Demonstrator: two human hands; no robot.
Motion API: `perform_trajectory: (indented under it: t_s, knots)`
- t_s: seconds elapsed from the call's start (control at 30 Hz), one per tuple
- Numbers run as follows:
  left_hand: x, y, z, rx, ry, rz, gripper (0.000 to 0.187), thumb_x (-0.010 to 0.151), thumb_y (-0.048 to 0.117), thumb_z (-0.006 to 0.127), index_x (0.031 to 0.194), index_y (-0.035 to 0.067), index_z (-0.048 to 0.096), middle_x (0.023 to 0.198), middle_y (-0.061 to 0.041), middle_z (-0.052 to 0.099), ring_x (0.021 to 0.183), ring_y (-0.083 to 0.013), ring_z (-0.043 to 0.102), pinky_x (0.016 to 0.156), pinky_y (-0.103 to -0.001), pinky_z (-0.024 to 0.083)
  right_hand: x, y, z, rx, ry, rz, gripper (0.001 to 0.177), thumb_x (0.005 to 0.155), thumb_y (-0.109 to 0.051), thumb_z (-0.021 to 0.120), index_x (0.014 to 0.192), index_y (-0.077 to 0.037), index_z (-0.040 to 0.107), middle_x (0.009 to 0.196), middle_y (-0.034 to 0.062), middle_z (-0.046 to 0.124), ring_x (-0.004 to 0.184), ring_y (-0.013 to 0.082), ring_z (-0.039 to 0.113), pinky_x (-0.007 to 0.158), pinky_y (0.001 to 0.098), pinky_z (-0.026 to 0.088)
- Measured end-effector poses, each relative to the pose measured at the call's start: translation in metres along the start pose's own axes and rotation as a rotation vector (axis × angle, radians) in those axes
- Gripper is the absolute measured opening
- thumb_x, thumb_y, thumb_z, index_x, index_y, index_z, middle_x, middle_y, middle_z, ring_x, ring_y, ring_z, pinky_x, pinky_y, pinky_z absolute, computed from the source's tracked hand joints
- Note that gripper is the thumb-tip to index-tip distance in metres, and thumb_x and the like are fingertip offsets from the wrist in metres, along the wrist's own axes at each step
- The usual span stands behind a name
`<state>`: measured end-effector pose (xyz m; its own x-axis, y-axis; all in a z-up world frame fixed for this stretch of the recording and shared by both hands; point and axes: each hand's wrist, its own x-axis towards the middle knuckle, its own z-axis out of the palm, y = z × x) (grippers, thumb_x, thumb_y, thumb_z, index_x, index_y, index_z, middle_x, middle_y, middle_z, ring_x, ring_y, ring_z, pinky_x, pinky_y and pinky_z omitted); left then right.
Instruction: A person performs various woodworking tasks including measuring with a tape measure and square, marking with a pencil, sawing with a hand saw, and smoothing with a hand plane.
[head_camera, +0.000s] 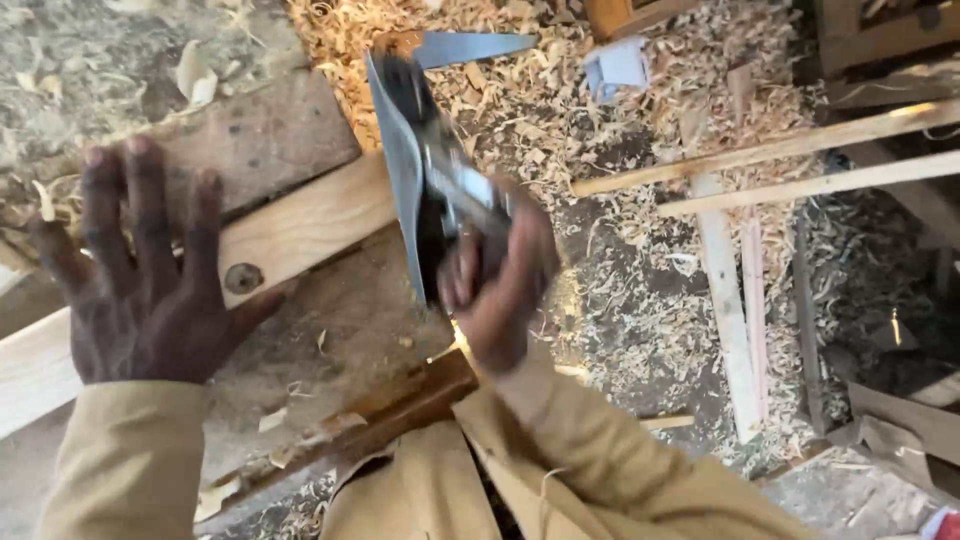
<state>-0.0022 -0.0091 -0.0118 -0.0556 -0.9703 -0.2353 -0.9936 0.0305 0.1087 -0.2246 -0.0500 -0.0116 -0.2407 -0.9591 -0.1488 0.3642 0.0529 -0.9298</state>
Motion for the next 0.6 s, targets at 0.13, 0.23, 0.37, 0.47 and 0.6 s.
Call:
perform_trajectory:
  t_s: [0.13,0.23,0.37,0.47,0.6]
  knots:
    - [-0.009,0.002,-0.007,-0.023,-0.012,-0.002,0.101,0.076,0.087,0.036,0.144,0.025,-0.008,0.152,-0.011,-0.007,0.144,-0.0361,-0.001,0.109,-0.064,-0.003,0.009,-0.007,-0.014,0.209,-0.168,0.154,0.040,0.095,-0.039,0.042,0.114,-0.006,0.052,0.053,-0.0013,0.037,0.035,0.0064,0.030,0.027,0.0227,0.030]
    - [0.001,-0.006,0.003,0.050,0.007,-0.014,0.105,0.074,0.094,0.028,0.143,0.025,-0.011,0.152,-0.010,-0.009,0.146,-0.0336,-0.002,0.110,-0.062,-0.005,-0.024,-0.012,-0.037,0.280,-0.173,0.188,0.040,0.096,-0.035,0.041,0.119,-0.004,0.048,0.052,0.0011,0.035,0.034,0.0072,0.026,0.028,0.0220,0.027]
    - [-0.003,-0.004,0.004,0.058,-0.076,-0.060,0.110,0.067,0.096,0.026,0.142,0.028,-0.016,0.151,-0.004,-0.018,0.147,-0.0267,-0.009,0.113,-0.059,-0.008,-0.020,-0.002,-0.039,0.386,-0.150,0.223,0.036,0.098,-0.034,0.039,0.116,-0.007,0.055,0.052,0.0016,0.038,0.033,0.0066,0.031,0.028,0.0205,0.032]
    - [-0.001,0.000,-0.004,0.001,0.118,0.078,0.100,0.082,0.085,0.039,0.144,0.014,0.005,0.149,-0.023,0.008,0.139,-0.0476,0.014,0.102,-0.071,0.007,0.045,0.008,-0.016,0.379,-0.080,0.539,0.039,0.081,-0.048,0.049,0.069,-0.014,0.061,0.041,-0.0045,0.032,0.030,0.0075,0.030,0.027,0.0231,0.024]
    - [0.013,0.003,0.001,-0.019,0.265,0.123,0.095,0.083,0.061,0.062,0.146,0.003,0.020,0.147,-0.029,0.018,0.133,-0.0492,0.017,0.098,-0.071,0.017,0.016,-0.006,-0.029,0.414,-0.178,0.432,0.034,0.089,-0.042,0.046,0.076,-0.014,0.061,0.040,-0.0053,0.027,0.029,0.0072,0.023,0.026,0.0227,0.021]
